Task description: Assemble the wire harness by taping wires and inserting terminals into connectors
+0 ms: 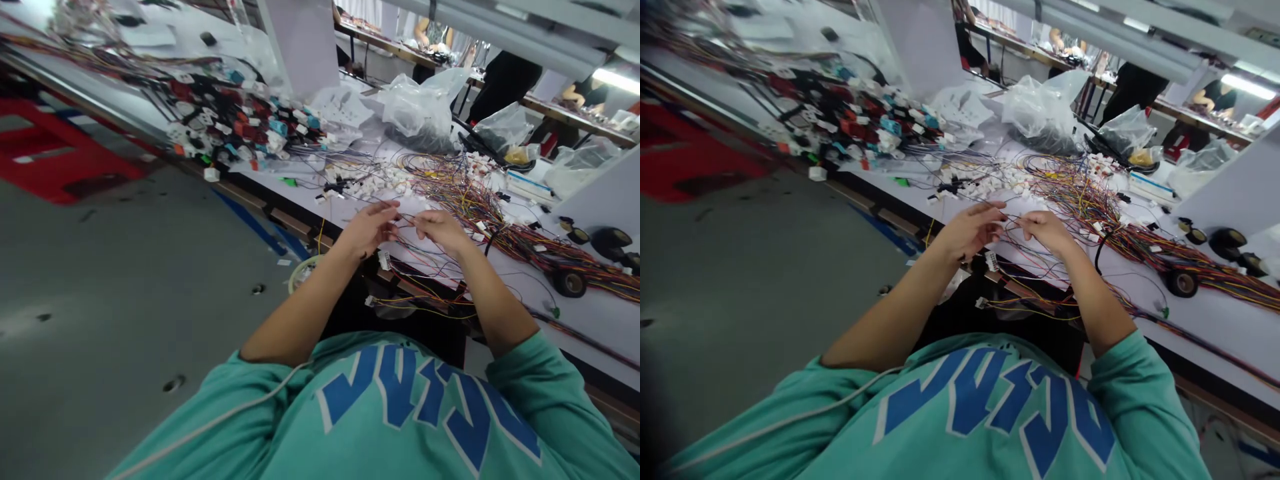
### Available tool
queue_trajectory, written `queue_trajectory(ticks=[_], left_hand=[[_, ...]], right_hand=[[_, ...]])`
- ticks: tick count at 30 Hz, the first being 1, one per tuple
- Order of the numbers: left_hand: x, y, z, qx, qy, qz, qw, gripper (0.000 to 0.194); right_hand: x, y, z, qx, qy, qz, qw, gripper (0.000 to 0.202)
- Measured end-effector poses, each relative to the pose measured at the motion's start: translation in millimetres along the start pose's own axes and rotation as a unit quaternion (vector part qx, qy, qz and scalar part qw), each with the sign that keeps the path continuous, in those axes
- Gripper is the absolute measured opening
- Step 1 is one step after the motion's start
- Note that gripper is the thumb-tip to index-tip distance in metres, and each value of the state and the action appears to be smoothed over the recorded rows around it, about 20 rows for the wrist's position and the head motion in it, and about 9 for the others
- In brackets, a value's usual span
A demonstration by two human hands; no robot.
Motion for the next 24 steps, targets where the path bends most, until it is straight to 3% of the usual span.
queue_trajectory(ticks=[1,6,14,19,24], left_hand=[[1,-3,2.1,-0.025,-0.009,-0.008,1.0,0.005],[-3,-6,19.0,0.001,-0.031,-0.018,0.999,0.014],[-14,12,44.0,0.042,-0.071,-0.006,0.997,0.019],[-32,22,42.4,0.081,-0.028,0.02,0.996,0.03],[-47,17,46.7,0.204,0.009,-0.009,0.979,0.038]], right_hand=[[-1,0,1,0.007,0.002,-0.008,1.0,0.021],[-5,-1,8,0.067,-0.031,-0.041,0.996,0.012],[-11,-1,22,0.058,-0.072,0.0,0.996,0.014],[-15,4,34,-0.178,-0.129,0.046,0.974,0.022],[-18,-7,41,-0.346,-0.067,-0.011,0.936,0.022]])
Point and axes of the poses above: each hand's wrist, its own x-axis towards the middle knuckle, its own z-axis out of the back of the hand, y = z × x, the point moved 3 cm from there along x, towards the middle knuckle, and after that the axes turned 4 degrees about x, right-handed, at the moved point
